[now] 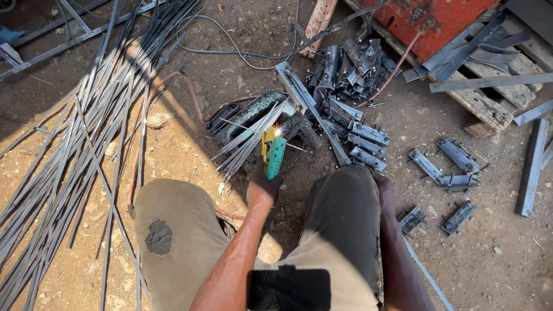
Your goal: Welding small metal components together using a stick welder in an outdoor fabrication area.
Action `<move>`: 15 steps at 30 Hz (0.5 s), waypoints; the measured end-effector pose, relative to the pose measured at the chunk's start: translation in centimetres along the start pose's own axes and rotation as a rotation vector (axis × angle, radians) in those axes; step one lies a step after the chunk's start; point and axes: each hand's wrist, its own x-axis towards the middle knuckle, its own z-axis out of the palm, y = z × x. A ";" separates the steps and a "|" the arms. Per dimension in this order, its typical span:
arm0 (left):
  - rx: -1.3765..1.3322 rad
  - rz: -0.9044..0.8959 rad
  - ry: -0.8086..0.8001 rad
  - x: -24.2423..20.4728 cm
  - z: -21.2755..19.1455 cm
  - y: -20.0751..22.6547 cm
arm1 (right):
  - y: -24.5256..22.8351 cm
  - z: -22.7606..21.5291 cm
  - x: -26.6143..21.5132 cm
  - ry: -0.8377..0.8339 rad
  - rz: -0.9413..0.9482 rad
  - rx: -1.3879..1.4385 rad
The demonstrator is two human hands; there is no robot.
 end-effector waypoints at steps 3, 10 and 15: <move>-0.010 0.017 -0.013 -1.1 -1.0 1.7 | 1.7 -0.2 1.0 -0.012 -0.027 -0.060; -0.045 0.028 0.041 -2.4 -2.1 3.8 | 1.8 -0.1 1.2 -0.004 -0.028 -0.085; -0.081 0.013 -0.008 0.1 -0.1 -0.2 | 1.5 0.2 0.5 0.001 -0.040 0.024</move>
